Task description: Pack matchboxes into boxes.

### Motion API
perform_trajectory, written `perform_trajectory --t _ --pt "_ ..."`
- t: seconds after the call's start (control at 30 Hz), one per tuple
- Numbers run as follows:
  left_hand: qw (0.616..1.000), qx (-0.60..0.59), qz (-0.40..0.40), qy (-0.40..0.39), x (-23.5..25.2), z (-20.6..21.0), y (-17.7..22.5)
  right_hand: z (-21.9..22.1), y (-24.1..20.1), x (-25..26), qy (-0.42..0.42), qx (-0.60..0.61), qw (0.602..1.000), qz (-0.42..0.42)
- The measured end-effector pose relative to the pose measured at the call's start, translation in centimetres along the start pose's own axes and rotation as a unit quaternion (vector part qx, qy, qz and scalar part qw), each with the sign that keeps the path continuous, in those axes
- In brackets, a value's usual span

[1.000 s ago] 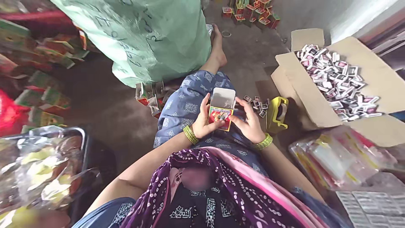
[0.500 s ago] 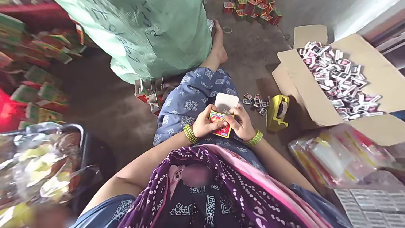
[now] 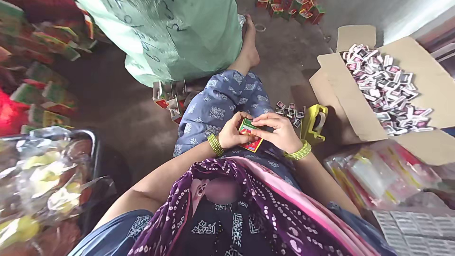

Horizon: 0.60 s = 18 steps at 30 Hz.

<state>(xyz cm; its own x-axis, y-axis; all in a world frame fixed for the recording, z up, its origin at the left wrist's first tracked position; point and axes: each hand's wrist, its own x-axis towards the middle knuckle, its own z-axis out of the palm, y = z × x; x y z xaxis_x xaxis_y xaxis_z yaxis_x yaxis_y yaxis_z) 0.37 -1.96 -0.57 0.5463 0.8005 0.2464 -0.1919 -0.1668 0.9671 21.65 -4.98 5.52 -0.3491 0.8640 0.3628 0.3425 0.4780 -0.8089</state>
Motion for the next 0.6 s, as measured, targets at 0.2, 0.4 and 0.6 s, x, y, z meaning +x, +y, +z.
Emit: perform_trajectory --t 0.2,0.4,0.6 --pt "1.000 -0.005 -0.013 -0.017 0.0 0.1 0.2 -0.5 0.0 0.0 0.011 -0.049 0.998 -0.042" --pt "0.999 -0.008 -0.002 -0.033 0.0 0.0 0.0 -0.9 -0.1 -0.1 -0.026 -0.035 0.998 -0.045" --pt "1.000 -0.019 -0.018 -0.015 -0.1 0.0 0.1 -0.7 -0.6 -0.5 -0.067 -0.107 0.990 -0.070"
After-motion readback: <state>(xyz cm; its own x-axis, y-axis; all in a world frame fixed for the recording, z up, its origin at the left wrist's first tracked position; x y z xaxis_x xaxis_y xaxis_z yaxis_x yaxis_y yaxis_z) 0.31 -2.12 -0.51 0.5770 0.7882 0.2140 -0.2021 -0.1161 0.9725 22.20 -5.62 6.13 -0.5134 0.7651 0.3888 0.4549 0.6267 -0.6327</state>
